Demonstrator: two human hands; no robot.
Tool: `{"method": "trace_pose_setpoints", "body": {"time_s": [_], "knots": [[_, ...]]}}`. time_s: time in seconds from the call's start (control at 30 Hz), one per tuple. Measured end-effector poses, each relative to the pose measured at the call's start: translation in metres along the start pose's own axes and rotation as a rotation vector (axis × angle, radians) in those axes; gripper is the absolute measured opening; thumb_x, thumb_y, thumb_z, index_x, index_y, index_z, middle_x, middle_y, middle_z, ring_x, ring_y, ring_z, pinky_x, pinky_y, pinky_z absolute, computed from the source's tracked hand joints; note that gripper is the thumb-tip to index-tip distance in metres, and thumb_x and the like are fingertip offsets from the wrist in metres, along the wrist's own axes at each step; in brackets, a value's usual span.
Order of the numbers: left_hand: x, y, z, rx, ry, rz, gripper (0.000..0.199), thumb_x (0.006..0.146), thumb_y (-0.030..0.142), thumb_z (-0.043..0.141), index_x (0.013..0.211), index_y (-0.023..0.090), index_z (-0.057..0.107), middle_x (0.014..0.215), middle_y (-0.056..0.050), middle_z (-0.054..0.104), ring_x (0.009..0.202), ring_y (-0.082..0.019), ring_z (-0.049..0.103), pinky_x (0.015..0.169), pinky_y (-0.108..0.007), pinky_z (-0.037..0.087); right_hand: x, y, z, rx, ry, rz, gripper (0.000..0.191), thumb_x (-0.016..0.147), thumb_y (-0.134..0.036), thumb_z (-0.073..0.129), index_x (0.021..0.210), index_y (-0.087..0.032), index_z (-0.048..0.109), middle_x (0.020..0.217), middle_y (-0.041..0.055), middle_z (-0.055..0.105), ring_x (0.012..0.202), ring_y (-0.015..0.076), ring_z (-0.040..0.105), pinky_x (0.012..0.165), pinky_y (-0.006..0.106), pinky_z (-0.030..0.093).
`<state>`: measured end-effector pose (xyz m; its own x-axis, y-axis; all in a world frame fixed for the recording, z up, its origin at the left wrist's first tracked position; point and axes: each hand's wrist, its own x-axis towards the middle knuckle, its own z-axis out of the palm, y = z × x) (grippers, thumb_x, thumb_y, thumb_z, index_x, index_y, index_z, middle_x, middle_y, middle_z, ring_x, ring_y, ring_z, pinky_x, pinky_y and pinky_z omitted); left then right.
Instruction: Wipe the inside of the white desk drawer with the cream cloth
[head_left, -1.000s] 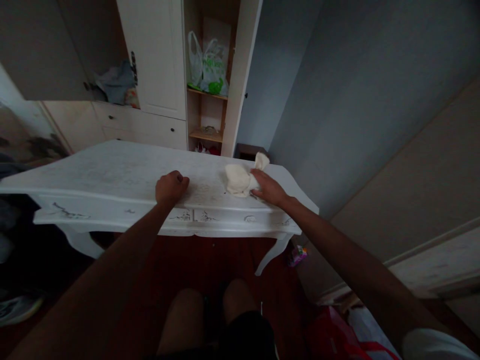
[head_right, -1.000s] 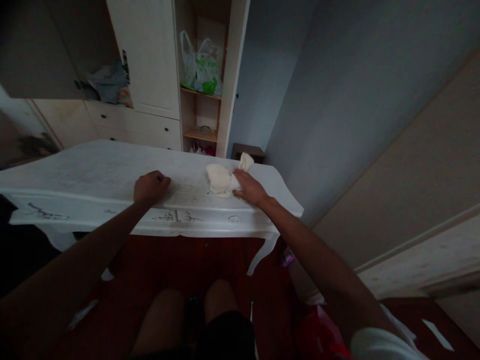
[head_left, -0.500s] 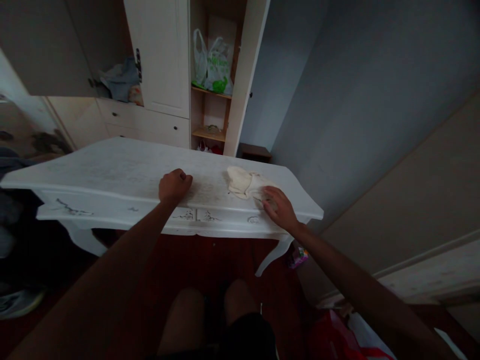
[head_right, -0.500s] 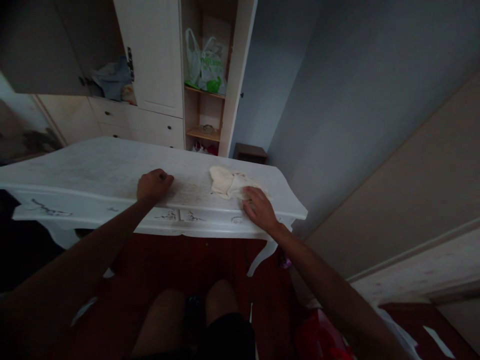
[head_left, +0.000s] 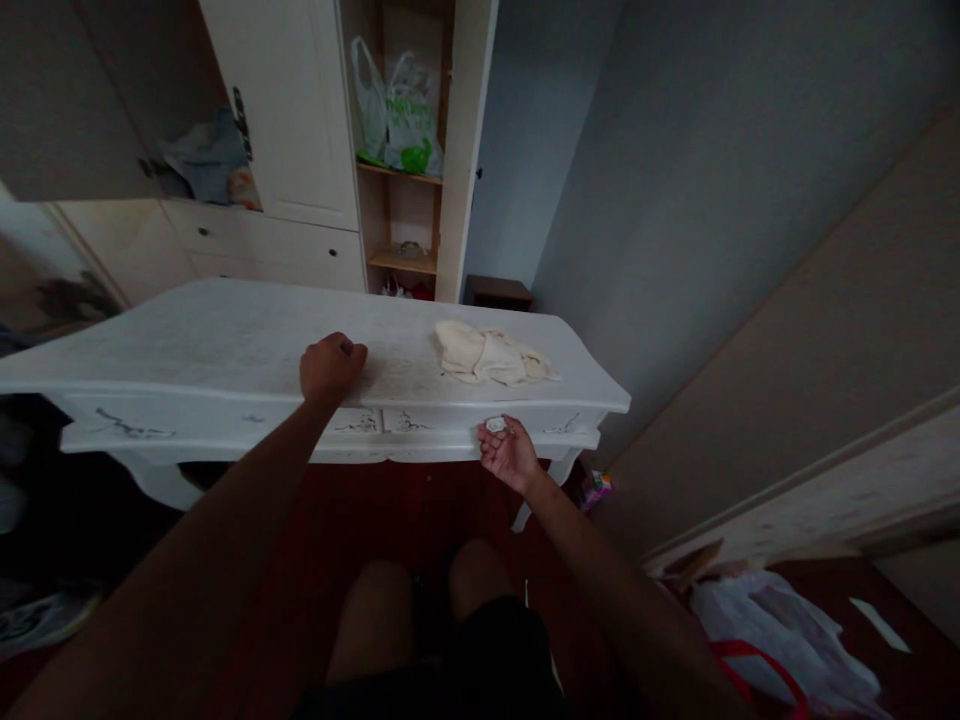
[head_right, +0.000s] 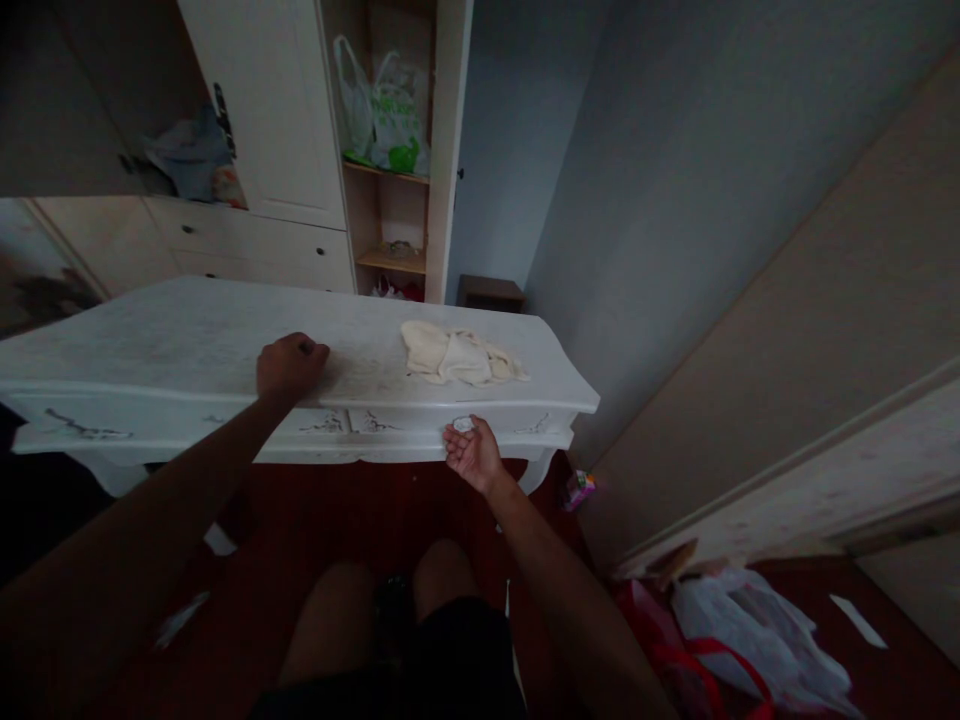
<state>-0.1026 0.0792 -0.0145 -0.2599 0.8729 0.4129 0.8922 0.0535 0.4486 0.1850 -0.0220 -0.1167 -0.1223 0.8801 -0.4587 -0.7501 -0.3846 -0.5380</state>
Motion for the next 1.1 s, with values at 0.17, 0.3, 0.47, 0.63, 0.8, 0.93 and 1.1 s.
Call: {"method": "trace_pose_setpoints", "body": {"time_s": [0.17,0.3,0.47,0.63,0.8,0.93,1.1], "knots": [[0.001,-0.001,0.001,-0.013,0.023,-0.006,0.026,0.079,0.032,0.047,0.084,0.018,0.068,0.088,-0.012,0.074,0.085,-0.027,0.066,0.075,-0.035,0.049,0.008,0.009,0.013,0.094,0.058,-0.034,0.029,0.085,-0.037,0.046,0.071,-0.015,0.059,0.047,-0.0007,0.058,0.036,0.0073,0.045,0.037,0.016,0.035],[0.002,-0.001,0.001,-0.025,0.042,-0.013,0.025,0.079,0.032,0.048,0.083,0.018,0.068,0.088,-0.012,0.073,0.085,-0.027,0.066,0.076,-0.035,0.049,-0.004,0.018,0.012,0.143,0.065,-0.036,0.025,0.081,-0.033,0.048,0.067,-0.015,0.058,0.043,-0.0031,0.053,0.033,0.0056,0.040,0.035,0.014,0.031],[0.003,-0.002,0.003,-0.029,0.040,-0.037,0.025,0.078,0.033,0.049,0.082,0.018,0.069,0.087,-0.012,0.074,0.086,-0.029,0.067,0.075,-0.036,0.049,-0.035,0.036,0.006,0.184,0.042,-0.029,0.024,0.078,-0.033,0.052,0.066,-0.014,0.059,0.042,-0.0039,0.051,0.033,0.0056,0.039,0.035,0.015,0.030],[0.005,-0.004,0.006,-0.009,0.064,-0.029,0.026,0.078,0.034,0.048,0.083,0.018,0.068,0.088,-0.012,0.074,0.085,-0.028,0.067,0.076,-0.035,0.049,-0.071,0.055,-0.002,0.185,0.065,-0.011,0.026,0.075,-0.035,0.055,0.064,-0.013,0.061,0.040,-0.0055,0.048,0.033,0.0045,0.035,0.035,0.016,0.027],[0.004,-0.004,0.006,0.001,0.068,-0.024,0.027,0.079,0.034,0.047,0.084,0.018,0.068,0.091,-0.012,0.074,0.087,-0.027,0.067,0.077,-0.034,0.048,-0.104,0.074,-0.010,0.169,0.094,-0.042,0.029,0.069,-0.040,0.064,0.064,-0.012,0.063,0.039,-0.0074,0.044,0.033,0.0038,0.034,0.036,0.016,0.024],[0.002,0.000,0.002,0.023,0.052,-0.025,0.029,0.079,0.034,0.046,0.086,0.018,0.068,0.092,-0.012,0.074,0.089,-0.028,0.067,0.076,-0.034,0.048,-0.126,0.092,-0.014,0.162,0.128,-0.074,0.030,0.062,-0.042,0.072,0.064,-0.013,0.064,0.041,-0.0073,0.047,0.034,0.0029,0.034,0.036,0.015,0.023],[0.000,0.003,0.000,0.095,-0.026,-0.012,0.029,0.080,0.037,0.046,0.087,0.020,0.069,0.094,-0.012,0.074,0.090,-0.029,0.067,0.075,-0.035,0.049,-0.145,0.114,-0.021,0.185,0.198,-0.065,0.036,0.053,-0.046,0.081,0.061,-0.015,0.063,0.044,-0.0053,0.054,0.034,0.0028,0.036,0.035,0.015,0.026]]}}
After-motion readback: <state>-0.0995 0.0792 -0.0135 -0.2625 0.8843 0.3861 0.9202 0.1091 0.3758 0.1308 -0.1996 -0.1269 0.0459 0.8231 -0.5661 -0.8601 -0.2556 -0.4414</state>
